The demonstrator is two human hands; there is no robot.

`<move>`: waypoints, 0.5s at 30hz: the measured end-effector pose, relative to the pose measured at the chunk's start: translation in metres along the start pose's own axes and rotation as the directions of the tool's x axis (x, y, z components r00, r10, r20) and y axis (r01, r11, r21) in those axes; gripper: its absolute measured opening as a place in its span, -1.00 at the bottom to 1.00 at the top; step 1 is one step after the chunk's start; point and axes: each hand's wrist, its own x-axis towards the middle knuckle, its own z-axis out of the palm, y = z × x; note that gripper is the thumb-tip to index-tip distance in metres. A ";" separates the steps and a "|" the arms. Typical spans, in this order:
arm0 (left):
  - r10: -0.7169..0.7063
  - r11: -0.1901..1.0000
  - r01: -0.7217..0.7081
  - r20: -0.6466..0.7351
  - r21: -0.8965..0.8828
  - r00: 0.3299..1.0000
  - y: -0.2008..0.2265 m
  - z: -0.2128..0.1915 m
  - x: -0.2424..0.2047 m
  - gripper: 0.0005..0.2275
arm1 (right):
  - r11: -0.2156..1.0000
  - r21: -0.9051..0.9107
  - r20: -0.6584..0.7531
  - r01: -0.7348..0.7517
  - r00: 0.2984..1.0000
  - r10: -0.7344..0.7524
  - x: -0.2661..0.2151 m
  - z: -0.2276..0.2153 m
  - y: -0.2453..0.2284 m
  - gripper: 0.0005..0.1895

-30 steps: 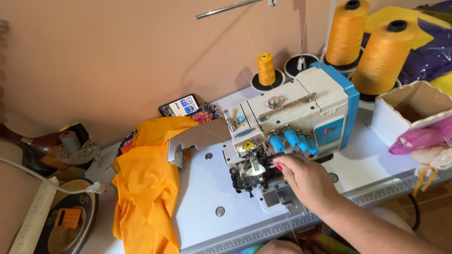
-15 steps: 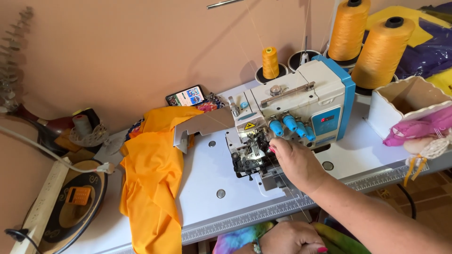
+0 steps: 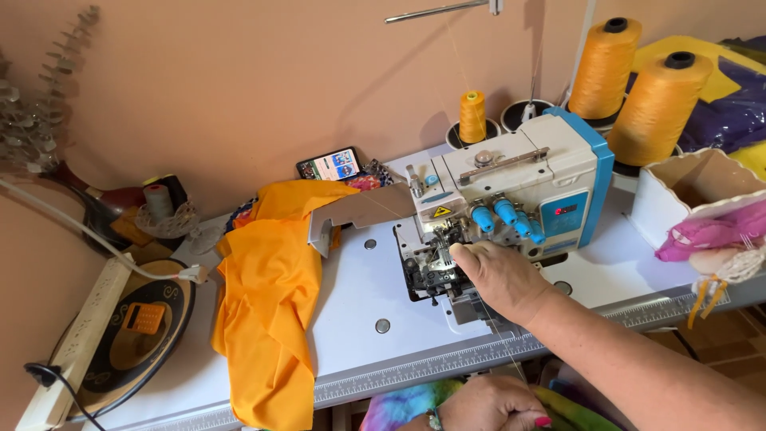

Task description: Threading an industrial overlock sewing machine using tweezers to pull thread through guides.

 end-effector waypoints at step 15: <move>-0.038 0.999 0.038 0.018 -0.028 0.999 -0.010 0.000 -0.008 -0.72 | 0.963 0.183 -0.128 -0.199 0.966 0.224 0.004 0.006 0.002 -0.85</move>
